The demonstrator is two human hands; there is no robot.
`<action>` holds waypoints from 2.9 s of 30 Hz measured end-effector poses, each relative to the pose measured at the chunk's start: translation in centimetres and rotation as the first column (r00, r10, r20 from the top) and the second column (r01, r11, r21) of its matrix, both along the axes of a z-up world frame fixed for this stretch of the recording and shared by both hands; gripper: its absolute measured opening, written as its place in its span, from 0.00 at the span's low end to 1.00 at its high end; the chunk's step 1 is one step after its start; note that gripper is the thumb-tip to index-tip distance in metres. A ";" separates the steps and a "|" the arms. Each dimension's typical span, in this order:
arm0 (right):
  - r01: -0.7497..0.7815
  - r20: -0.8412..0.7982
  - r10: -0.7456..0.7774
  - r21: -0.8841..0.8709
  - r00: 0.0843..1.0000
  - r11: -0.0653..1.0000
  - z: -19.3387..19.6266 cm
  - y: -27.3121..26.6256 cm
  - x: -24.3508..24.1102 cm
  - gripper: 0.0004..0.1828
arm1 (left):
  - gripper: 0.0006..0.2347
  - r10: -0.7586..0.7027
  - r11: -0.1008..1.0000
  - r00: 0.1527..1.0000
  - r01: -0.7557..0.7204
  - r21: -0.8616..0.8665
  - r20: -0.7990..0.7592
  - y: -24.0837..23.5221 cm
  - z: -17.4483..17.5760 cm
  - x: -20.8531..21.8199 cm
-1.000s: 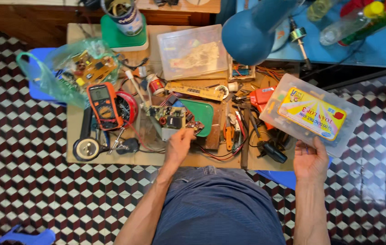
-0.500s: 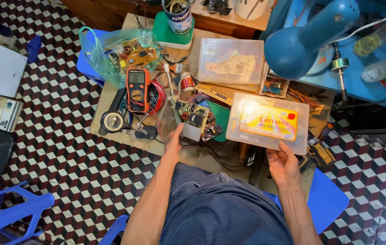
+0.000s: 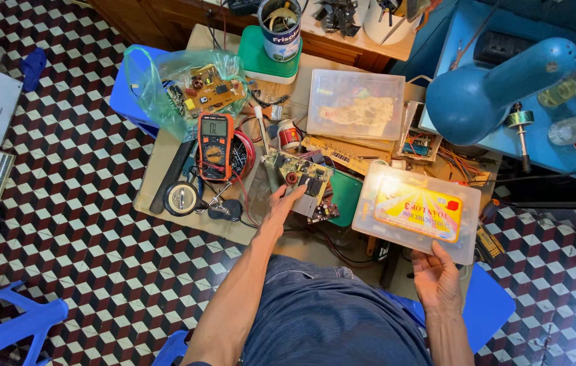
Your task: The person works at a cluttered electronics workbench, handling a small component and a circuit board. They open a plastic parts box, retrieve a small component, and use a screwdriver to adjust a heatsink on the circuit board. The person also uses a multimeter probe on the board and moves a desk lamp to improve lighting.
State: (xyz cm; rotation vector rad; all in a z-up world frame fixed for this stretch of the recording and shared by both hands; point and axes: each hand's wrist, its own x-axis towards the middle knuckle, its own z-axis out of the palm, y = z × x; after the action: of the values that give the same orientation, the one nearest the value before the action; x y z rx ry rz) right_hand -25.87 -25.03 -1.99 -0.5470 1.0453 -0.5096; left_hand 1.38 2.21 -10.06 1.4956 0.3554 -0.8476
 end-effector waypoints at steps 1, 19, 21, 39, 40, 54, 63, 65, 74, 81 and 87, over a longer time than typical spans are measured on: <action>0.004 0.002 -0.004 0.001 1.000 1.000 0.0 0.3 0.1 0.24 | 0.29 0.021 1.000 1.000 -0.021 0.015 -0.013 -0.1 -0.1 0.2; 0.224 -0.038 -0.221 0.101 0.975 0.969 -1.5 5.9 0.7 0.25 | 0.20 0.130 0.927 0.990 -0.142 -0.346 -0.058 0.3 4.8 7.3; 0.220 -0.048 -0.216 0.117 0.975 0.968 -1.9 6.8 0.9 0.25 | 0.18 0.142 0.890 0.984 -0.175 -0.421 -0.108 -1.4 4.8 9.3; -0.009 -0.006 0.010 0.157 1.000 0.987 -1.2 12.7 11.0 0.21 | 0.23 -0.039 0.954 0.980 0.095 -0.284 0.195 -15.5 -6.7 24.3; -0.009 0.015 0.006 0.175 1.000 0.985 -1.1 13.0 11.8 0.22 | 0.24 -0.086 0.961 0.958 0.152 -0.232 0.274 -15.4 -6.3 24.8; -0.453 -0.588 0.167 -0.381 0.792 0.806 0.5 4.7 10.3 0.13 | 0.20 -0.225 0.972 0.844 0.158 0.174 0.487 0.5 -2.8 7.4; -0.800 -0.622 0.505 -0.496 0.598 0.337 -5.5 -2.4 17.9 0.36 | 0.25 0.035 0.991 0.998 -0.041 -0.128 -0.050 3.5 -1.5 0.7; -0.751 -0.565 0.512 -0.587 0.647 0.301 -6.6 -2.4 17.1 0.36 | 0.26 0.076 0.979 0.991 -0.094 -0.179 -0.106 3.5 -2.2 0.6; -0.741 -0.521 0.568 -0.211 0.637 0.637 -10.2 -0.6 12.7 0.34 | 0.23 0.378 0.871 0.869 -0.451 -0.194 -0.320 0.8 -4.3 -4.2; -0.666 -0.186 0.648 -0.058 0.739 0.743 -13.0 -0.8 10.2 0.26 | 0.17 0.476 0.820 0.843 -0.529 -0.219 -0.251 -0.2 -5.6 -5.0; -0.748 -0.355 0.692 -0.034 0.629 0.663 -10.1 -0.9 11.1 0.25 | 0.11 0.471 0.833 0.863 -0.503 -0.232 -0.183 0.7 -6.7 -4.4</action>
State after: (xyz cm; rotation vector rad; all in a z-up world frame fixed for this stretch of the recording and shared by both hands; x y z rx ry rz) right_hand -14.74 -25.88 -12.05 -1.1813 0.9759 0.2311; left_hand -2.98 2.91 -16.79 1.0283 0.6530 -0.5442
